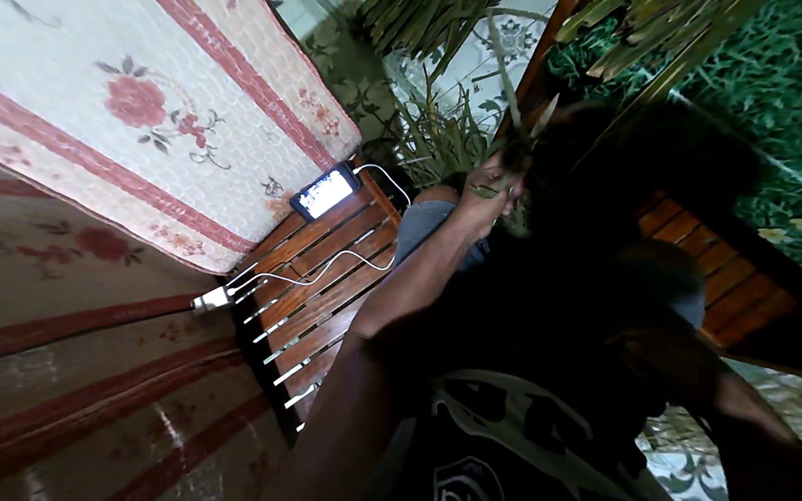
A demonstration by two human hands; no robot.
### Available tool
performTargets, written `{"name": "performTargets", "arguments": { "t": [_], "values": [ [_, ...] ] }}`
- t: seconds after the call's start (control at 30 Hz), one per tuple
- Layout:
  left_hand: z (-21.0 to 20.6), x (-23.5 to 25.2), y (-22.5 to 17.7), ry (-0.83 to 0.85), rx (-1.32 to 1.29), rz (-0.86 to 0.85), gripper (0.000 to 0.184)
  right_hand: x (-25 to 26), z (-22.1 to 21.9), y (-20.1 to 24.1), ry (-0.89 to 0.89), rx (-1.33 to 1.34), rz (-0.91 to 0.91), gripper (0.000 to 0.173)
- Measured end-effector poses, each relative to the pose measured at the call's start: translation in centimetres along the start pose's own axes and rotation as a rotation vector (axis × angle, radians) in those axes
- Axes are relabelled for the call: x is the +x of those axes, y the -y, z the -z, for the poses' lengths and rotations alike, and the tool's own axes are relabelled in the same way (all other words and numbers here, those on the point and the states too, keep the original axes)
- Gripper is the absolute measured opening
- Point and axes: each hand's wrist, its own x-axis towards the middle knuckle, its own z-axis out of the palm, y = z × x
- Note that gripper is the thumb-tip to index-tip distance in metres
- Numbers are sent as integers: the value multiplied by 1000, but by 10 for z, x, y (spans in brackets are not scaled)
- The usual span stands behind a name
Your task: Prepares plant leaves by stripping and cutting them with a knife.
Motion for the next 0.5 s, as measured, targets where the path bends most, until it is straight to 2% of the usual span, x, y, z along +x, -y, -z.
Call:
{"name": "performTargets", "arguments": {
  "t": [0.2,0.27,0.3,0.37,0.43,0.5],
  "values": [
    [-10,17,3,-103,114,45,17,-33,33,-29,-25,15,55,25],
    [-12,22,10,-133,124,53,11,-42,45,-38,28,-3,89,25],
    [-8,27,13,-134,92,32,19,-48,50,-40,50,-8,72,25],
    [2,38,13,-106,46,-31,36,-62,48,-27,17,38,-67,23],
    [7,43,11,-128,64,-47,39,-72,41,-3,-75,28,-288,23],
    [9,48,8,-189,107,-2,37,-80,58,-16,-21,-95,-399,23]
  ]
}}
